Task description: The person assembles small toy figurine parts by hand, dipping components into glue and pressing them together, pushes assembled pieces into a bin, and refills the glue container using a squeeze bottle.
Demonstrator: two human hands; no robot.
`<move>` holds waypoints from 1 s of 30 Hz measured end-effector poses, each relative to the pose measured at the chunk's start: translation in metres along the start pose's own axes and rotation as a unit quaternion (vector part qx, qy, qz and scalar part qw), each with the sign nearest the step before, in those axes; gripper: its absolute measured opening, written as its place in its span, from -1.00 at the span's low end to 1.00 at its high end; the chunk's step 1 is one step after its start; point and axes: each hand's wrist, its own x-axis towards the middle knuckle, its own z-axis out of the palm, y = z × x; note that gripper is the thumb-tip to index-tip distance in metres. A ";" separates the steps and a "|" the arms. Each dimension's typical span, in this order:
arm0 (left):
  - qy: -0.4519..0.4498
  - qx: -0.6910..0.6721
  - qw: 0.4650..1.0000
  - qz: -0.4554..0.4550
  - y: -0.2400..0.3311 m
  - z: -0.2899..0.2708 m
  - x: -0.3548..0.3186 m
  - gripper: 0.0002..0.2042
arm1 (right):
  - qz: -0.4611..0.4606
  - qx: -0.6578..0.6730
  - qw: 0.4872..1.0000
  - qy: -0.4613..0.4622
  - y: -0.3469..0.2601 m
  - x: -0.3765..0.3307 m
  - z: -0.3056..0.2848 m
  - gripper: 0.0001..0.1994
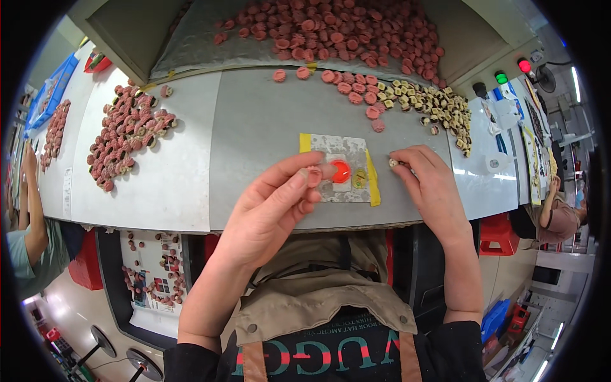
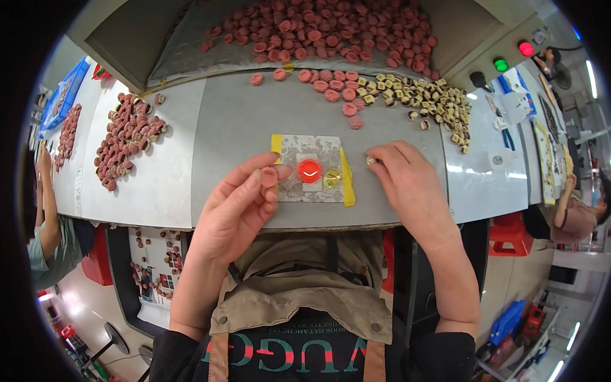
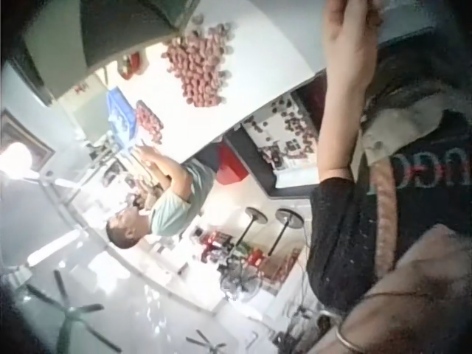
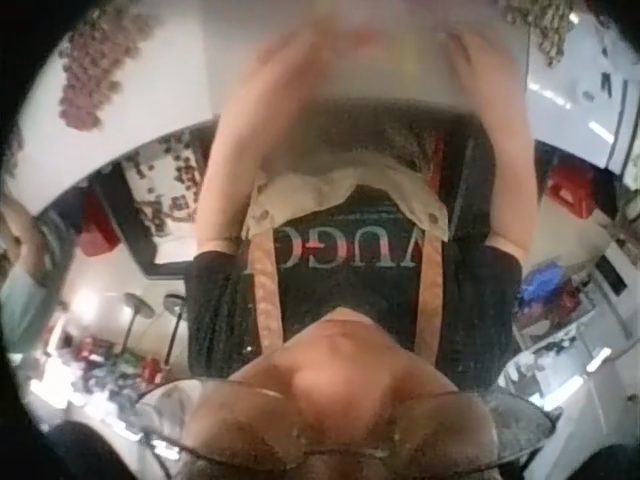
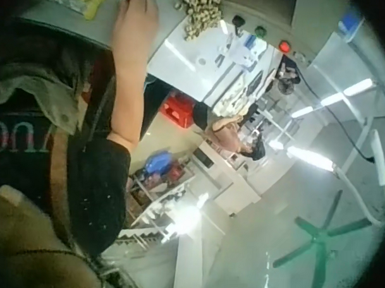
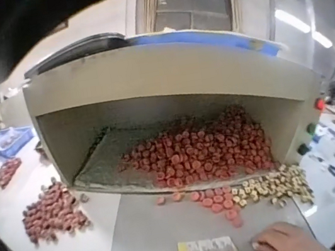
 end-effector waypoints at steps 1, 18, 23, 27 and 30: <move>-0.006 -0.016 1.000 -0.003 -0.002 -0.001 0.001 -0.63 | 0.012 -0.004 1.000 -0.017 -0.002 0.002 -0.002 -0.83; 0.004 -0.068 0.997 0.028 -0.009 -0.008 -0.002 -0.66 | -0.124 0.069 0.989 -0.030 -0.044 0.031 0.029 -0.84; -0.041 -0.050 0.998 0.019 -0.008 -0.011 -0.001 -0.66 | -0.124 0.034 0.991 -0.024 -0.039 0.032 0.030 -0.85; 0.005 -0.030 0.999 0.026 -0.008 -0.002 -0.001 -0.68 | -0.097 0.079 0.992 -0.019 -0.038 0.030 0.034 -0.85; 0.005 -0.038 0.999 0.032 -0.007 0.000 -0.002 -0.69 | -0.043 0.185 0.982 -0.016 -0.035 0.024 0.035 -0.85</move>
